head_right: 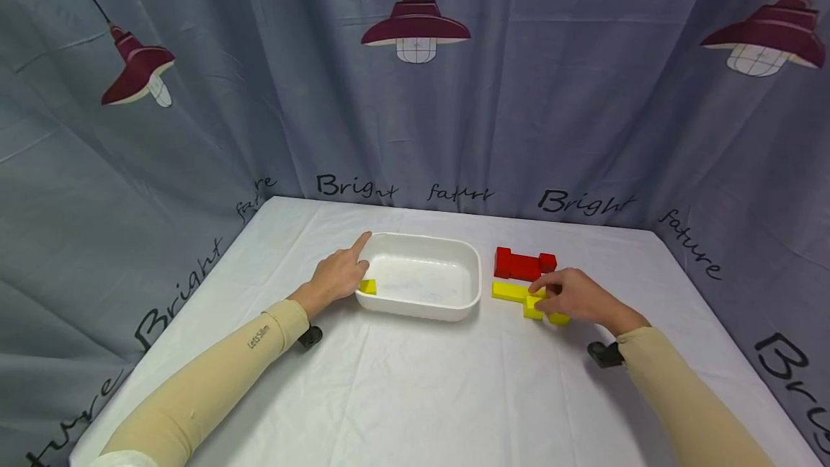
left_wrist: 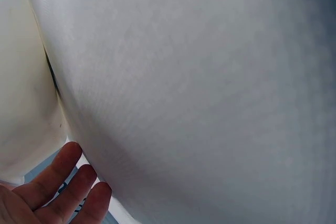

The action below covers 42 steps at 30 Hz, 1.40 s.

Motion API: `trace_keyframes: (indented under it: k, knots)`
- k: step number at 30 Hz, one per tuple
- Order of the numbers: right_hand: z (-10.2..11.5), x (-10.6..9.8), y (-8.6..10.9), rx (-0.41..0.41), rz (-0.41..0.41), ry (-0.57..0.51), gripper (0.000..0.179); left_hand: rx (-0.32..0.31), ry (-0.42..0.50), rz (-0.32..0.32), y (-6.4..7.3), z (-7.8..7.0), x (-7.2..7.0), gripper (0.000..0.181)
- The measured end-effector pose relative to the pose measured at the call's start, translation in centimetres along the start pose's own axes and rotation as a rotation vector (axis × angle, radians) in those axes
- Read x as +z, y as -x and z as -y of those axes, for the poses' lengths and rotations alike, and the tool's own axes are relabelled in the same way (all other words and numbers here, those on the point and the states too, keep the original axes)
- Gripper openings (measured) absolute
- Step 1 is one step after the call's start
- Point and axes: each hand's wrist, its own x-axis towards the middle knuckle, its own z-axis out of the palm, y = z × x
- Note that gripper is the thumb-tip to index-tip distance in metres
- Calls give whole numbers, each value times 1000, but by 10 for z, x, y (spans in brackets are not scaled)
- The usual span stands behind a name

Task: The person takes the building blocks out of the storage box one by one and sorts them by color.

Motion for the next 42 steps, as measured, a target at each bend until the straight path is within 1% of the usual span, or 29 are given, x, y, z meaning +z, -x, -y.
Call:
trace_keyframes:
  k: [6, 13, 15, 18, 23, 26, 30, 35, 37, 42]
  knots:
    - [21, -3, -6, -23, -6, -10, 35, 0, 1, -3, 0, 2, -1, 63]
    - [45, -3, -22, -94, 5, 8, 35, -4, -2, -6, 0, 3, -3, 62]
    - [51, -2, -26, -121, 21, 1, 36, -6, -1, -4, 1, 3, -3, 63]
    - [59, -2, -32, -149, 48, -43, 33, -7, 1, 0, 1, 2, -3, 63]
    - [74, -2, -41, -206, 70, -97, 35, -5, -12, -5, 1, 2, -4, 63]
    - [84, -2, -48, -237, 91, -95, 39, -7, -15, -8, 1, 2, -4, 63]
    - [97, -1, -57, -243, 134, -90, 40, -9, -9, -5, 1, 2, -2, 63]
    - [112, 3, -68, -242, 189, -134, 39, -11, -2, -5, 1, 2, 0, 62]
    - [117, 6, -72, -255, 200, -137, 40, -12, 0, -5, 1, 2, 1, 62]
    - [129, 12, -84, -297, 202, -97, 40, -14, -3, 2, 1, -1, 1, 62]
